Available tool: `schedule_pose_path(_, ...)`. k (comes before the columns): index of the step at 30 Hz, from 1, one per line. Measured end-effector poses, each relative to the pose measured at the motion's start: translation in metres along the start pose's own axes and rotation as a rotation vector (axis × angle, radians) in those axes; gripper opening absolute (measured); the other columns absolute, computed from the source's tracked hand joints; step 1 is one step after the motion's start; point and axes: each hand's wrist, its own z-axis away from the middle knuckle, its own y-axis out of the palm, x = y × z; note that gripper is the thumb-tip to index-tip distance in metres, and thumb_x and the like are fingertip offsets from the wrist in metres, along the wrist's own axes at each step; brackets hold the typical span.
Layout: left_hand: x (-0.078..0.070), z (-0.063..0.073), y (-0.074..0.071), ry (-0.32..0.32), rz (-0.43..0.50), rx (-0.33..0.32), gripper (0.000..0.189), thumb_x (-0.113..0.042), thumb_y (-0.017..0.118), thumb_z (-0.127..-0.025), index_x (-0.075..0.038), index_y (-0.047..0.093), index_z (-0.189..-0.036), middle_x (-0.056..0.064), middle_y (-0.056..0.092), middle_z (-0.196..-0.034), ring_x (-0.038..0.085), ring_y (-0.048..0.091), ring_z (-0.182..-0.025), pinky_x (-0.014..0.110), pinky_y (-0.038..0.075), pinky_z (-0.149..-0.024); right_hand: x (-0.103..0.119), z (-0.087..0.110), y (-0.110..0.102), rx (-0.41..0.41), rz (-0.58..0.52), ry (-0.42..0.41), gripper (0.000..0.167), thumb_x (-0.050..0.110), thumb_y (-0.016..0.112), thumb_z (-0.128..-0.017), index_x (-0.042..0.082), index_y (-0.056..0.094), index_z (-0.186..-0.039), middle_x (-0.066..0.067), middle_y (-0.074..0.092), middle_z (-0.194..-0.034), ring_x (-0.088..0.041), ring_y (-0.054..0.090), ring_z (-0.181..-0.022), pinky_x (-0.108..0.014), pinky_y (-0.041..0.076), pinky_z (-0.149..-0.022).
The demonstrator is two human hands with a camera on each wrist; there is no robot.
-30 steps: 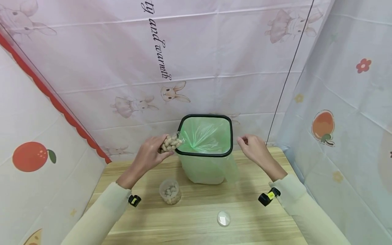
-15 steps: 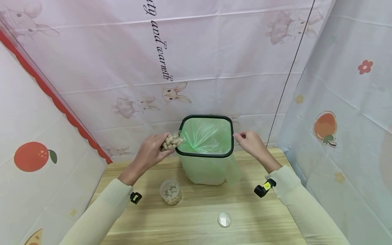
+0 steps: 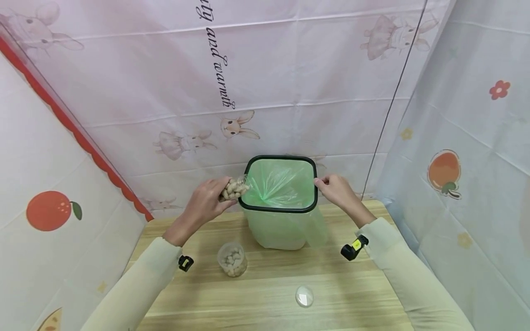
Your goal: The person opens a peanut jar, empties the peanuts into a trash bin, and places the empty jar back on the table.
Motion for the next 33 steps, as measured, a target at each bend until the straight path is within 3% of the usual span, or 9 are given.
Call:
schedule_pose_path(6,0.001,-0.004,0.000,0.004,-0.004,0.006,0.064,-0.030,0.093,-0.077,-0.004,0.063,-0.127,0.011,0.076,-0.109,0.029,0.069,-0.087,0.045,0.058,-0.081,-0.003,-0.007,0.001,-0.038,0.049,-0.022,0.047,0.037,0.050,-0.107,-0.005,0.070,-0.113,-0.023,0.073,-0.105,-0.030,0.071,-0.089,-0.036,0.057,-0.073)
schedule_pose_path(13,0.000,-0.008,-0.002,0.029,-0.023,0.010,0.064,-0.029,0.093,-0.077,-0.004,0.064,-0.127,0.012,0.076,-0.110,0.032,0.070,-0.089,0.047,0.059,-0.081,-0.002,-0.013,0.006,-0.122,0.257,-0.183,0.036,0.027,0.048,-0.107,0.006,0.060,-0.080,-0.007,0.056,-0.069,-0.022,0.051,-0.065,-0.031,0.040,-0.059)
schedule_pose_path(20,0.002,-0.009,-0.001,0.062,-0.036,0.000,0.063,-0.029,0.093,-0.076,-0.005,0.063,-0.125,0.011,0.076,-0.109,0.031,0.070,-0.090,0.047,0.059,-0.081,0.000,-0.014,0.008,-0.166,0.383,-0.260,0.038,0.023,0.047,-0.106,0.010,0.051,-0.071,-0.007,0.051,-0.070,-0.023,0.050,-0.064,-0.036,0.041,-0.062)
schedule_pose_path(33,0.008,-0.013,-0.002,0.080,-0.047,0.010,0.060,-0.029,0.094,-0.076,-0.003,0.065,-0.123,0.013,0.076,-0.104,0.032,0.069,-0.087,0.048,0.059,-0.079,0.003,-0.015,0.005,-0.135,0.418,-0.264,0.035,0.023,0.043,-0.103,0.010,0.051,-0.072,-0.008,0.053,-0.074,-0.025,0.052,-0.069,-0.041,0.047,-0.066)
